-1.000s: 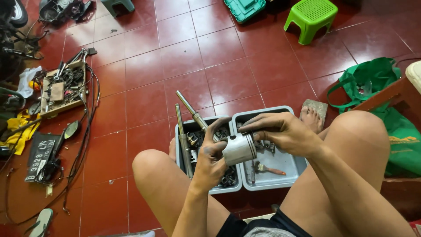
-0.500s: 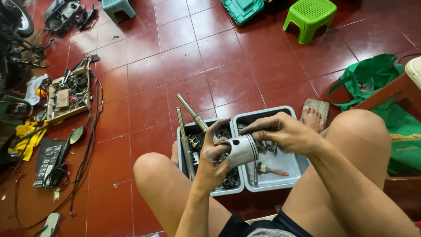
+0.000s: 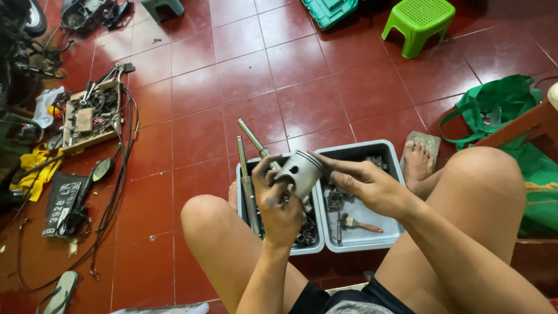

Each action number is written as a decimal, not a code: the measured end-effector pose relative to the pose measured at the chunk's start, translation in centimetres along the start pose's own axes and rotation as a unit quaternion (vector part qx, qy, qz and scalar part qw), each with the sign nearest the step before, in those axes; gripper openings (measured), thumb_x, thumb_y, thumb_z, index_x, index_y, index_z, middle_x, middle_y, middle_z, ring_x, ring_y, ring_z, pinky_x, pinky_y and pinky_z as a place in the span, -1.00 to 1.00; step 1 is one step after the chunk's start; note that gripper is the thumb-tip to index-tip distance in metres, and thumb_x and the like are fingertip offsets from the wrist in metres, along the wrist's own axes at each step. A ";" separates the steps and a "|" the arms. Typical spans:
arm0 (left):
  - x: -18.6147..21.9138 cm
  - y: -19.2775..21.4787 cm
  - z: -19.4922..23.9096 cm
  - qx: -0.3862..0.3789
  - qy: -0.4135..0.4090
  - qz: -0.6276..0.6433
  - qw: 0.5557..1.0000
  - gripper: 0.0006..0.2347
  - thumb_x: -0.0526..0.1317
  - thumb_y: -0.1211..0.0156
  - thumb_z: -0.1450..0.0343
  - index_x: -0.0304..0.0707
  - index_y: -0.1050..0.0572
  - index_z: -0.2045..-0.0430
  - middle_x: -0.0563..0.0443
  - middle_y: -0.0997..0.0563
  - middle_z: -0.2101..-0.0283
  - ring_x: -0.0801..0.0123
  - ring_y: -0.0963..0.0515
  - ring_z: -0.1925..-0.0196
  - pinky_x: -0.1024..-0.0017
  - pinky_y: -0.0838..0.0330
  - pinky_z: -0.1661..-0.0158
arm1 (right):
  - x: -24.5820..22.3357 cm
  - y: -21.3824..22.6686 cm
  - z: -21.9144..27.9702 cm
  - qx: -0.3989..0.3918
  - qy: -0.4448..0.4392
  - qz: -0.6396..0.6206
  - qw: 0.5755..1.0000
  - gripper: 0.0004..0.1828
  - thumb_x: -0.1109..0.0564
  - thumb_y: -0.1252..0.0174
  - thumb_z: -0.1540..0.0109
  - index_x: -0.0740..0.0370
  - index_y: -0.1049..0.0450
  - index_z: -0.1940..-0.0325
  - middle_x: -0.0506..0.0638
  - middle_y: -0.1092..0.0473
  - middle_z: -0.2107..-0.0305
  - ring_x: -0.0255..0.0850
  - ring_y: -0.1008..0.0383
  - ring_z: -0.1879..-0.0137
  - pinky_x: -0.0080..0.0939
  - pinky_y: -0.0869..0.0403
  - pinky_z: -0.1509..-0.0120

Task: Sanding the outer surface of a motorcycle piston using a piece of sandpaper to smooth it.

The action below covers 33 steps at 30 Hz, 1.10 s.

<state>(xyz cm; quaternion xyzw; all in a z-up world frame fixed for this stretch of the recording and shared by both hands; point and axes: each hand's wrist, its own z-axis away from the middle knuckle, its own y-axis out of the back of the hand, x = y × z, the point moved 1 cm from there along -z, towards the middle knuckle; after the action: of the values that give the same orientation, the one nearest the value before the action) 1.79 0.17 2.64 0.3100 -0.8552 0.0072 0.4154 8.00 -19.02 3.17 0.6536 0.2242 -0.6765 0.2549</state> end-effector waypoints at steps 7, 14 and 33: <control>0.1 0.1 -0.2 -0.030 0.026 0.067 0.997 -0.80 -0.36 -0.29 -0.33 -0.51 -0.44 0.69 -0.32 -0.47 -0.05 -0.06 -0.67 0.23 0.15 -0.51 0.04 | -1.6 -0.8 0.5 -0.017 -0.006 0.067 0.998 -0.23 -0.21 0.04 -0.28 0.20 -0.22 -0.51 0.00 -0.55 0.31 -0.40 -0.14 0.51 -0.38 -0.16 0.46; -0.6 0.4 0.6 -0.007 0.116 0.130 0.985 -0.83 -0.33 -0.28 -0.39 -0.51 -0.54 0.59 -0.22 -0.50 0.05 0.14 -0.62 0.13 0.16 -0.42 -0.10 | -3.7 -2.4 0.8 -0.027 0.207 0.134 0.969 -0.23 -0.18 0.01 -0.33 0.33 -0.15 -0.51 0.26 -0.11 -0.45 0.17 0.08 -0.59 0.24 0.01 -0.56; -1.5 -0.9 2.8 -0.078 0.452 0.471 0.754 -0.83 -0.30 -0.35 -0.37 -0.56 -0.65 0.42 -0.27 -0.66 0.46 0.21 -0.66 0.43 0.13 -0.62 0.19 | -4.1 -2.9 0.6 0.074 0.258 0.238 0.934 -0.13 0.14 -0.50 -0.01 0.33 -0.35 -0.36 0.22 -0.41 -0.21 0.18 -0.38 -0.37 0.12 -0.35 -0.40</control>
<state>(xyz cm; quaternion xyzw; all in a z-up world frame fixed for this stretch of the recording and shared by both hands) 1.00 -0.55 -0.53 -0.2046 -0.6033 0.2741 0.7205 5.76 -16.91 7.17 0.8566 0.0694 -0.4191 0.2930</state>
